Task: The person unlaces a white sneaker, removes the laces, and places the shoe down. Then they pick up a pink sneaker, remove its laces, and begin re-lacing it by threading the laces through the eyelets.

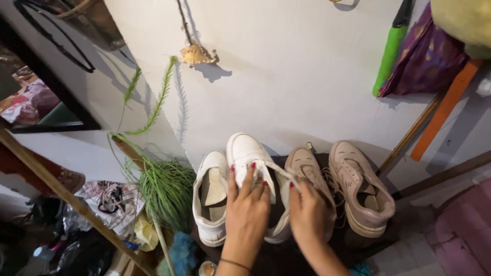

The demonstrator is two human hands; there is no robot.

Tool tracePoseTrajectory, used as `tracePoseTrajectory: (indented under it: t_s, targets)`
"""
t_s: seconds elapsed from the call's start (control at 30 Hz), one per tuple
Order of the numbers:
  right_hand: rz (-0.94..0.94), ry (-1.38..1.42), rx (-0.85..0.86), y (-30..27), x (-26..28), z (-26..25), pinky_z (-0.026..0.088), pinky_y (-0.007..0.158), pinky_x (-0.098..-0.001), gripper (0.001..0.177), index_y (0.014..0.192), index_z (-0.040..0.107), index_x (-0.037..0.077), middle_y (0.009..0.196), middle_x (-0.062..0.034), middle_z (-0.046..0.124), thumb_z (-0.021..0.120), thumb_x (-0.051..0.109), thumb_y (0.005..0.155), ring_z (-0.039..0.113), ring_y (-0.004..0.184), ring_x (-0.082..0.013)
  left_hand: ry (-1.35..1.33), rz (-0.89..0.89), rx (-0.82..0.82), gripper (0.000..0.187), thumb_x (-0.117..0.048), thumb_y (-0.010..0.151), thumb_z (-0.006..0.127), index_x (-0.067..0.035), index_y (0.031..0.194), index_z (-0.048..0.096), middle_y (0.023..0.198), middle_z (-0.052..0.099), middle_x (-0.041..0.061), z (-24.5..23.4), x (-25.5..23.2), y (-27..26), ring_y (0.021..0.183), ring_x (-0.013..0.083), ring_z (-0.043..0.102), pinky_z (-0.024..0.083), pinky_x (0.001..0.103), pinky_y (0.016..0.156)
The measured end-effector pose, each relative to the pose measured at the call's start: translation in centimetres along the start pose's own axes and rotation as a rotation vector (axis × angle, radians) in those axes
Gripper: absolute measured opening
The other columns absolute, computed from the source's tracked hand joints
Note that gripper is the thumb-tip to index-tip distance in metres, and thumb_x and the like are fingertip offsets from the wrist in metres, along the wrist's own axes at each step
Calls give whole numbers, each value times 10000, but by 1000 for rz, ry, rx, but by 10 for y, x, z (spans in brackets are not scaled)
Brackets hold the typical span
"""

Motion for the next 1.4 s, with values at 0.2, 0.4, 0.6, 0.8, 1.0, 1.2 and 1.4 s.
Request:
tracePoseTrajectory:
  t_s: [0.2, 0.4, 0.6, 0.8, 1.0, 1.2, 1.4]
  targets:
    - [-149, -143, -115, 1, 28, -25, 512, 675, -438, 264, 1127, 730, 18, 846, -209, 728, 609, 155, 937, 696, 776, -375, -96, 18, 65, 193, -108, 823, 621, -66, 926, 779, 1116, 754, 72, 1, 24, 10, 1339, 286, 547, 180, 627, 1222]
    - [-162, 111, -73, -3, 26, -10, 545, 704, -417, 255, 1146, 677, -44, 957, -238, 721, 580, 101, 960, 721, 838, -378, -9, 57, -45, 350, -160, 848, 645, -44, 1165, 737, 1263, 711, 91, -14, -6, 7, 1345, 282, 542, 205, 556, 1232]
    - [-317, 76, -116, -10, 34, -14, 551, 804, -417, 289, 1179, 661, -92, 1051, -264, 713, 592, 64, 946, 709, 940, -404, -191, -89, -162, 375, -195, 806, 755, -82, 1163, 743, 1369, 636, 89, -36, 9, -5, 1283, 276, 555, 224, 616, 1167]
    - [-321, 16, -80, -12, 45, -14, 549, 774, -425, 288, 1171, 659, -90, 1031, -261, 711, 590, 67, 940, 703, 908, -404, -306, -289, -150, 238, -128, 749, 778, -89, 984, 792, 1396, 605, 147, -34, 35, -14, 1263, 351, 555, 412, 471, 1068]
    - [-164, -45, 100, 9, 35, 4, 550, 684, -454, 312, 1168, 688, -35, 925, -245, 727, 590, 123, 918, 723, 792, -399, -608, -472, -311, 246, -108, 861, 751, -66, 1102, 774, 1305, 643, 150, -32, 73, -33, 1207, 329, 626, 491, 428, 1000]
    - [-203, -303, 184, 22, 21, 33, 552, 745, -500, 309, 1154, 688, -20, 897, -246, 730, 578, 124, 904, 711, 832, -422, -446, -713, -320, 192, -100, 865, 708, -71, 1049, 755, 1132, 684, 111, -31, 94, -95, 1068, 303, 669, 517, 409, 927]
    - [1, -396, 379, 15, -21, 73, 571, 747, -508, 371, 1295, 550, -17, 881, -269, 711, 532, 134, 957, 716, 836, -441, -180, -429, -161, 453, -182, 759, 773, -35, 1177, 675, 1142, 642, 167, -22, 72, -93, 1112, 389, 584, 437, 517, 978]
Point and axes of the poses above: each hand's wrist, its own y-axis towards the middle knuckle, its own z-axis out of the palm, x = y × z, the point moved 10 cm from there along y, towards the middle knuckle
